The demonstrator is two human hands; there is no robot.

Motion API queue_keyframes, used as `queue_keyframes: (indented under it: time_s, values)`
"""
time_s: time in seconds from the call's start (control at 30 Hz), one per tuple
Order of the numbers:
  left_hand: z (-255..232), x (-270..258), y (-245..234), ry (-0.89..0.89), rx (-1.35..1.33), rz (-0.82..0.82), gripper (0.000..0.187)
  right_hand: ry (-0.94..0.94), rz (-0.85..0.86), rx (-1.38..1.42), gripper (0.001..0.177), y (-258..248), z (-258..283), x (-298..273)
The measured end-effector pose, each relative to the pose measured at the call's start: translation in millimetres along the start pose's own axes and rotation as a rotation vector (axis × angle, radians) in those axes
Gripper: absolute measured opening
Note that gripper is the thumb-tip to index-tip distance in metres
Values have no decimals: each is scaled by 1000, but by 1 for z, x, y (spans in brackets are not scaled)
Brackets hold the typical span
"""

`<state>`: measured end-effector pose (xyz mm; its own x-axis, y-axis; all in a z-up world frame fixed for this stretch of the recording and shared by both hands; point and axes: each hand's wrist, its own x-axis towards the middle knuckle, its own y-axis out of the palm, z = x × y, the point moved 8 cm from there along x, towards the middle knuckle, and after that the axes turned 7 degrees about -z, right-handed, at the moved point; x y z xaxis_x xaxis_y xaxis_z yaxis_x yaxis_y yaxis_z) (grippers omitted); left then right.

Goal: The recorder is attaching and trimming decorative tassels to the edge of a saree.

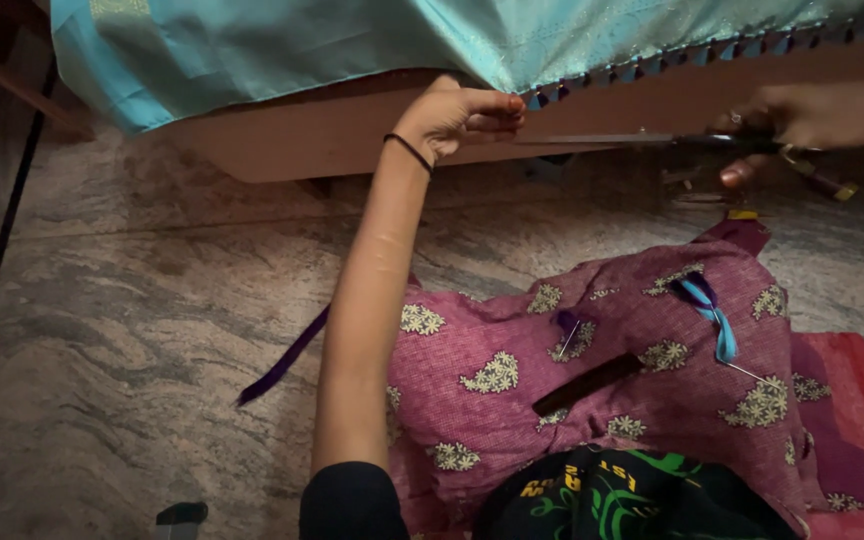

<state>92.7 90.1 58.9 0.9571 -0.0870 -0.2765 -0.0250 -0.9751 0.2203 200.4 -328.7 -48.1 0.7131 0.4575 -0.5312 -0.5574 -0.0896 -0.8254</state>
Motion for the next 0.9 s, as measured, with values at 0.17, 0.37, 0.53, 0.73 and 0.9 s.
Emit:
queue_keyframes:
  time_s: [0.17,0.37,0.53,0.73,0.9]
  values:
    - [2,3,-1,5,-5,-1,38,44,-13,82,96,3,-5,-7]
    - [-1,-1,0,23,-42,-14,41,-71,-28,146,82,2,-7,4]
    - [1,-4,1,23,-61,4,34,-112,-82,153,84,10,-36,27]
    - [2,-2,4,17,-38,-1,27,-157,-44,32,53,1,10,0]
    - [6,-2,0,5,-38,-36,27,-5,-15,20,57,-27,90,-72]
